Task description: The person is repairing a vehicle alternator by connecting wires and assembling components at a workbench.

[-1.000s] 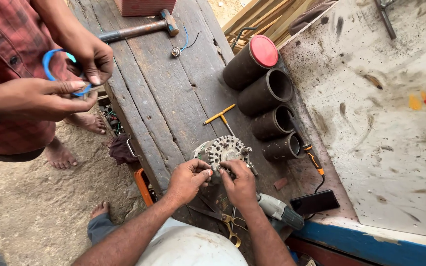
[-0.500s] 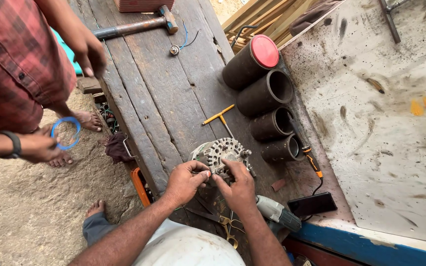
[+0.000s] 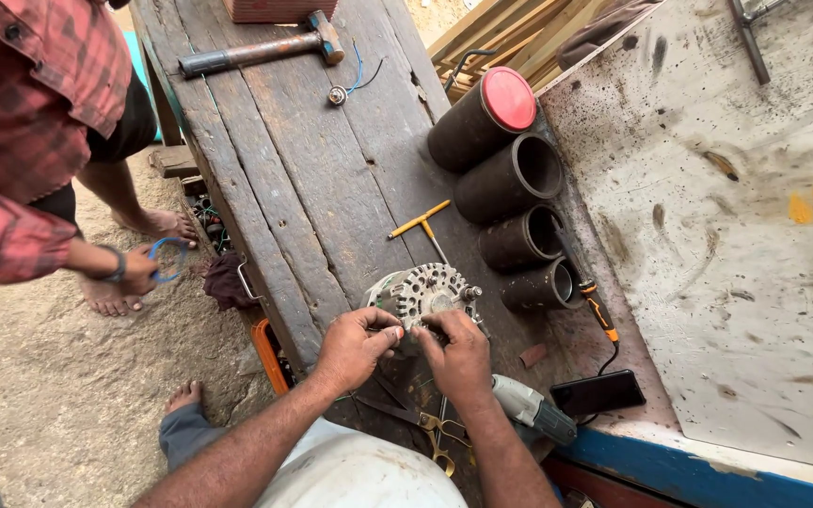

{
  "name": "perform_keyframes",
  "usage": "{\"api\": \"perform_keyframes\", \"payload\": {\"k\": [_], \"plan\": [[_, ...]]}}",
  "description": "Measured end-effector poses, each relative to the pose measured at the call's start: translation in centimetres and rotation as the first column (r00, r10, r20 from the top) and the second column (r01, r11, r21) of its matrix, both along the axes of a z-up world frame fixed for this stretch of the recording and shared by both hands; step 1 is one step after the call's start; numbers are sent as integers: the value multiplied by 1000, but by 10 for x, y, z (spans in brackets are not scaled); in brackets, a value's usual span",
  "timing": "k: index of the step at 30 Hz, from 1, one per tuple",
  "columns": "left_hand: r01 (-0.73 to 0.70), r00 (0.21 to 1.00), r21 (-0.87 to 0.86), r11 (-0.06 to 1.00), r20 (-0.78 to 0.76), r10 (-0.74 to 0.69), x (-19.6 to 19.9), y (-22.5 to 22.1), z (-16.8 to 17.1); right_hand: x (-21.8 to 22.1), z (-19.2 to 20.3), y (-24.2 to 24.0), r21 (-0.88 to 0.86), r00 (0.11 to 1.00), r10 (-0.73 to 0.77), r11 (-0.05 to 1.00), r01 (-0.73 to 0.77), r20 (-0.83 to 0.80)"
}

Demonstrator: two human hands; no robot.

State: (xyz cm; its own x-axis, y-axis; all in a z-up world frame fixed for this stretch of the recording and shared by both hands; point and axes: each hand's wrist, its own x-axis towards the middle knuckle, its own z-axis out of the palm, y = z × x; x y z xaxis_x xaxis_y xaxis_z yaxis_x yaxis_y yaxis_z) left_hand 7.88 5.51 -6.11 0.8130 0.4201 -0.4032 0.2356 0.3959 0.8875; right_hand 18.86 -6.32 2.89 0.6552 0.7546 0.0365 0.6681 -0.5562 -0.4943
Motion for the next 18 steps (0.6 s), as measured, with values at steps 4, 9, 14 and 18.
{"api": "perform_keyframes", "payload": {"k": [4,9,14,18], "plan": [[2,1000,23,1000,10,-2,-2,0,3,6,-1,-3,-37,999,9,999,-8,48],[28,999,52,998,-21,-27,-5,0,8,11,13,-3,-153,991,111,983,-99,74],[10,1000,63,998,-4,-10,-5,-2,8,10,16,1,-282,954,255,937,-204,157],[0,1000,75,997,-5,0,-7,0,13,9,15,4,-327,956,243,928,-180,164]]}}
